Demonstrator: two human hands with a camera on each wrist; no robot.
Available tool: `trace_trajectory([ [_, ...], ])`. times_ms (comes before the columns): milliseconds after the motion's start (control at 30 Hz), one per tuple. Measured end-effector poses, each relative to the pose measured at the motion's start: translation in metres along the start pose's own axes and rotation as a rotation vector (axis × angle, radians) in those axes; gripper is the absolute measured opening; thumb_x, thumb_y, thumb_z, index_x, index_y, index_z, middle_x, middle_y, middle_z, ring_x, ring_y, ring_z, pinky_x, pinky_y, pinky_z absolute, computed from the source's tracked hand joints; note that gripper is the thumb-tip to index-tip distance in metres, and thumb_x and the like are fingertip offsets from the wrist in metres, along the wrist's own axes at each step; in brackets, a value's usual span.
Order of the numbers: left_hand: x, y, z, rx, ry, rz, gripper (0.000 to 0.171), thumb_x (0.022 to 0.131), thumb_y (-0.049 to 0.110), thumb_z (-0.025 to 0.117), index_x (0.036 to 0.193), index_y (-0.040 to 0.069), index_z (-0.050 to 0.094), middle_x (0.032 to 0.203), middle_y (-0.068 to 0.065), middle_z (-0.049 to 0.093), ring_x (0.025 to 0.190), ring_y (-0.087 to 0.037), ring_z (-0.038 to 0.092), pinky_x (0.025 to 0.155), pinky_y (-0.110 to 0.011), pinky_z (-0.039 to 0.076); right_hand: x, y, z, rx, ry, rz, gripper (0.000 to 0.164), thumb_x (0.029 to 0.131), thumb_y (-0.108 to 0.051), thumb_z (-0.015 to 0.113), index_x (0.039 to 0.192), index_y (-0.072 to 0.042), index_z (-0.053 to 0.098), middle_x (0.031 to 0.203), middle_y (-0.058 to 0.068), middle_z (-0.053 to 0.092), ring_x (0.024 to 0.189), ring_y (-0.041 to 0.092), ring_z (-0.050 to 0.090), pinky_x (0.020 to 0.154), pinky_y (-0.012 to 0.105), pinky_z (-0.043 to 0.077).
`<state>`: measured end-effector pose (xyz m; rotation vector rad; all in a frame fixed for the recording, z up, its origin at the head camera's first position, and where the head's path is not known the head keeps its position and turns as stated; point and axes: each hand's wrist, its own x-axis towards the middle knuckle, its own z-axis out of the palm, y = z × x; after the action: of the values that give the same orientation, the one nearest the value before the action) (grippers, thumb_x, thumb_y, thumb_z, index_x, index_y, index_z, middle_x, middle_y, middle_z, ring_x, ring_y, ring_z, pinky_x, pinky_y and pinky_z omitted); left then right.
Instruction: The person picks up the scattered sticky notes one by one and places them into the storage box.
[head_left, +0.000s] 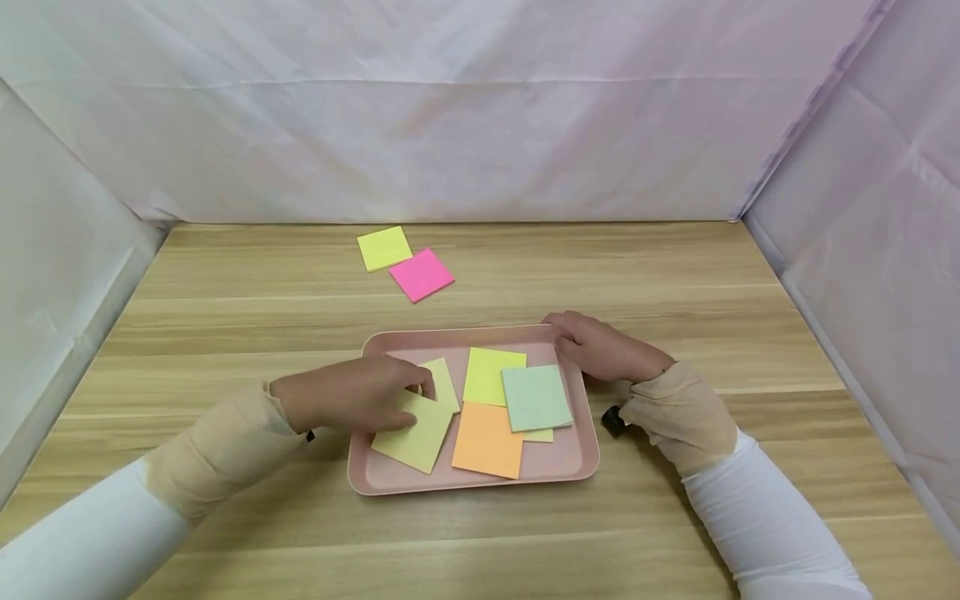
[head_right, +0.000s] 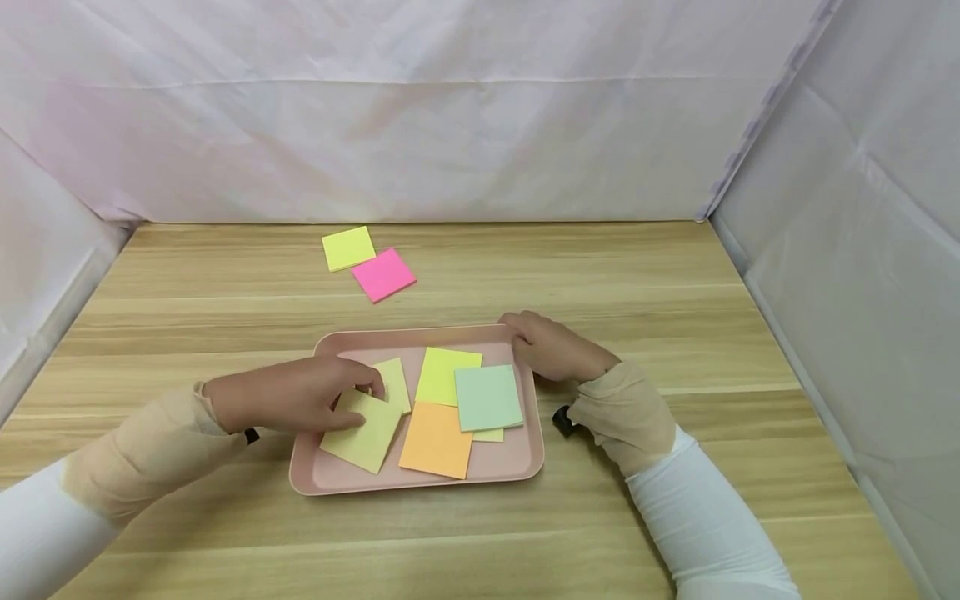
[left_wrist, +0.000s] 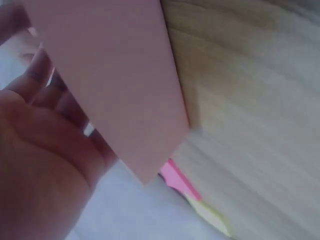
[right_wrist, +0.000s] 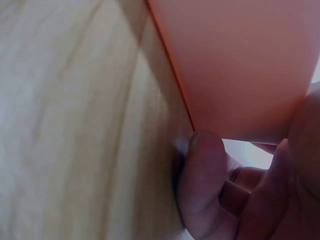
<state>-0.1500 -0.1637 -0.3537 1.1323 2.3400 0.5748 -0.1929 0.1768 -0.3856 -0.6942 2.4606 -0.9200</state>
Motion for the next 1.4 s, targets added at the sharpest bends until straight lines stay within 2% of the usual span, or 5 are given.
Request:
trace_trajectory([
  [300, 0.002, 0.0, 0.008, 0.258, 0.097, 0.081, 0.034, 0.069, 0.03, 0.078, 0.099, 0.02, 0.065, 0.092, 0.005, 0.057, 0.084, -0.011, 0.049, 0.082, -0.033, 0.044, -0.001, -0.002, -0.001, 0.001, 0.003, 0.001, 0.028, 0.099, -0.005, 0.036, 0.114, -0.013, 0.058, 0.099, 0.008, 0.059, 0.09, 0.021, 0.05, 0.079, 0.04, 0.044],
  [500, 0.004, 0.0, 0.008, 0.299, 0.12, 0.096, 0.041, 0.066, 0.033, 0.08, 0.101, 0.021, 0.064, 0.087, 0.006, 0.055, 0.08, -0.009, 0.047, 0.082, -0.034, 0.04, 0.0, 0.0, -0.001, 0.016, 0.0, -0.005, 0.027, 0.1, -0.005, 0.036, 0.113, -0.011, 0.058, 0.099, 0.009, 0.059, 0.09, 0.021, 0.05, 0.079, 0.04, 0.045],
  [667, 0.006, 0.0, 0.003, 0.288, 0.132, 0.111, 0.034, 0.07, 0.035, 0.077, 0.1, 0.022, 0.065, 0.087, 0.006, 0.056, 0.081, -0.008, 0.048, 0.082, -0.034, 0.042, 0.001, 0.002, 0.0, 0.023, 0.004, -0.006, 0.026, 0.1, -0.007, 0.036, 0.113, -0.009, 0.058, 0.095, 0.012, 0.058, 0.087, 0.023, 0.049, 0.077, 0.041, 0.044],
  [967, 0.017, -0.013, -0.034, -0.025, 0.248, -0.002, 0.015, 0.085, 0.026, 0.068, 0.097, 0.016, 0.067, 0.081, 0.005, 0.061, 0.073, -0.011, 0.054, 0.064, -0.031, 0.051, 0.001, 0.003, 0.002, 0.003, 0.014, -0.01, 0.026, 0.1, -0.007, 0.037, 0.112, -0.014, 0.059, 0.099, 0.008, 0.059, 0.091, 0.02, 0.05, 0.08, 0.041, 0.045],
  [1400, 0.038, -0.057, -0.073, 0.067, 0.257, -0.111, 0.027, 0.087, 0.02, 0.063, 0.11, 0.006, 0.059, 0.096, -0.007, 0.058, 0.088, -0.021, 0.052, 0.076, -0.04, 0.047, 0.0, 0.002, 0.002, -0.016, 0.016, -0.006, 0.025, 0.099, -0.007, 0.037, 0.113, -0.013, 0.057, 0.099, 0.008, 0.058, 0.091, 0.02, 0.05, 0.08, 0.041, 0.046],
])
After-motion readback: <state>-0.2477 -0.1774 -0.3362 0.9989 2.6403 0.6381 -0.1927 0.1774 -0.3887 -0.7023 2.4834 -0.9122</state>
